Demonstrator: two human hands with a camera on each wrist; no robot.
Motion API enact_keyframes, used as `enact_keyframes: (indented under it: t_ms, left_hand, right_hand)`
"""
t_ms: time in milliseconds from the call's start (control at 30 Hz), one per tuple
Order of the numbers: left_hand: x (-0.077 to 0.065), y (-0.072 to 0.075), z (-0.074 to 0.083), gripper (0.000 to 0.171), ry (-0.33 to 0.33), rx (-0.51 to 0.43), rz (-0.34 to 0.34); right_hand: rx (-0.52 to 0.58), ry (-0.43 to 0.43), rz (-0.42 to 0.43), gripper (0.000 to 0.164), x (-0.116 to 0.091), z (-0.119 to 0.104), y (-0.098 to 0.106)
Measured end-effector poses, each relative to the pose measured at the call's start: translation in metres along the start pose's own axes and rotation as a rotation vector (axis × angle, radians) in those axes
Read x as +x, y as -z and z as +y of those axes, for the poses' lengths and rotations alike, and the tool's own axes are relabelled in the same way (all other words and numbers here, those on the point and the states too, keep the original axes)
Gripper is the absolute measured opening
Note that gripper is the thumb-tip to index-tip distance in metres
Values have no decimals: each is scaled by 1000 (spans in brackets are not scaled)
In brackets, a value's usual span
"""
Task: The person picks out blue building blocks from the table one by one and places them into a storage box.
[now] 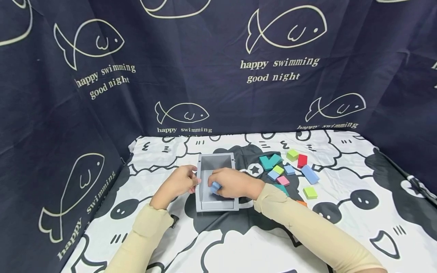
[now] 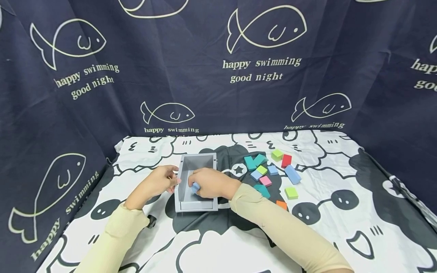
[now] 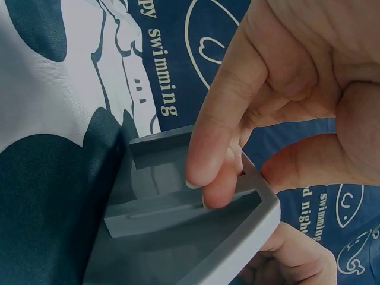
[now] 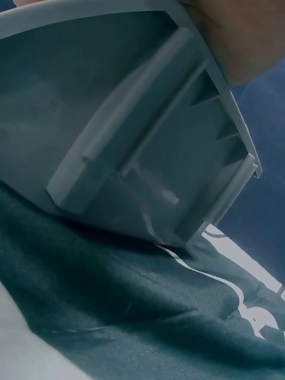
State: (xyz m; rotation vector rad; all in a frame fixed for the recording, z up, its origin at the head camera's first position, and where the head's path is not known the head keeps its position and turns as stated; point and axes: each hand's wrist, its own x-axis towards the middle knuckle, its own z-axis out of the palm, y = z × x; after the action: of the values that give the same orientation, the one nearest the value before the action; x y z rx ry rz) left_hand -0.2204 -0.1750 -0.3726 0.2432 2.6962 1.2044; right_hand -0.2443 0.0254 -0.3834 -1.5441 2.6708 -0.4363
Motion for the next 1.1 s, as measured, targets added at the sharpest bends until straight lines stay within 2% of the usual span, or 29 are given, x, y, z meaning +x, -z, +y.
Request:
enact_keyframes:
  t_ms: [367, 1100]
  left_hand:
    - [-3, 2, 4, 47, 3, 11, 3]
    - [-2, 1, 3, 47, 10, 7, 3]
  right_hand:
    - [-45, 6, -15, 28, 1, -1, 1]
    - [-34, 18, 0, 28, -1, -1, -2]
